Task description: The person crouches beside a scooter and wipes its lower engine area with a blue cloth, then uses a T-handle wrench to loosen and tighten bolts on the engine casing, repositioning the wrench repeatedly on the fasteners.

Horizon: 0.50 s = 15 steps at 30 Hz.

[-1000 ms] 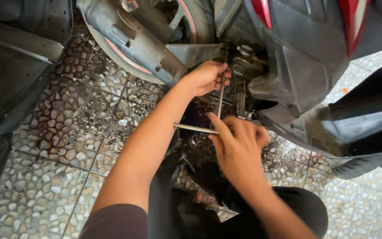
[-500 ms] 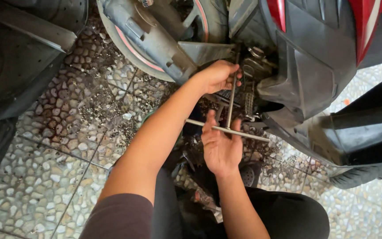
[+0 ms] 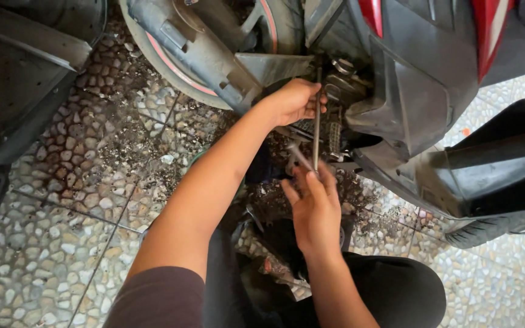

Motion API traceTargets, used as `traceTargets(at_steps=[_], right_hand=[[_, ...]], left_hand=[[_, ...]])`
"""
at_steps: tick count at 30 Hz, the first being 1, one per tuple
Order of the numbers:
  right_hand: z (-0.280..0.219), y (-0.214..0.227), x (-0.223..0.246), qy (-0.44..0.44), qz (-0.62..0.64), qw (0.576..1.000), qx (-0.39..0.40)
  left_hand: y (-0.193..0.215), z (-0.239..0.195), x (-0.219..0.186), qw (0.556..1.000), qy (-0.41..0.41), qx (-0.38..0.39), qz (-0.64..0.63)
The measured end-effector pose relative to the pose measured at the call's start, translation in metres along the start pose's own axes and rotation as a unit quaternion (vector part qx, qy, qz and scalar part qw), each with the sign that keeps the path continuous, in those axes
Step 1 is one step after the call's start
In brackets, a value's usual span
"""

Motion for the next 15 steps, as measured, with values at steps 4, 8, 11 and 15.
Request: traceTargets(at_steps=[4, 8, 11, 15], right_hand=[[0.007, 0.012, 0.025, 0.23, -0.121, 0.966, -0.004], [-0.004, -0.019, 0.057, 0.475, -0.304, 0.824, 0.059], [-0.008, -0.051, 0.058, 0.487, -0.356, 0.783, 0.151], [-0.018, -0.092, 0.05, 0.496, -0.593, 0.599, 0.21]], left_hand=[[-0.009, -0.016, -0.01, 1.0, 0.001, 0.002, -0.015], [-0.002, -0.018, -0.008, 0.999, 0.009, -0.005, 0.031], [0.001, -0.014, -0.006, 0.999, 0.006, 0.0, 0.033], [0.005, -0.012, -0.005, 1.0, 0.013, -0.007, 0.026]])
Point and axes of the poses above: each hand's wrist, its own z-axis towards the middle knuckle, its own y-axis out of the back of the hand, x = y × z, the point moved 9 cm from there along z, towards the middle knuckle, and after that the axes turned 3 degrees about y, right-handed, at the moved point
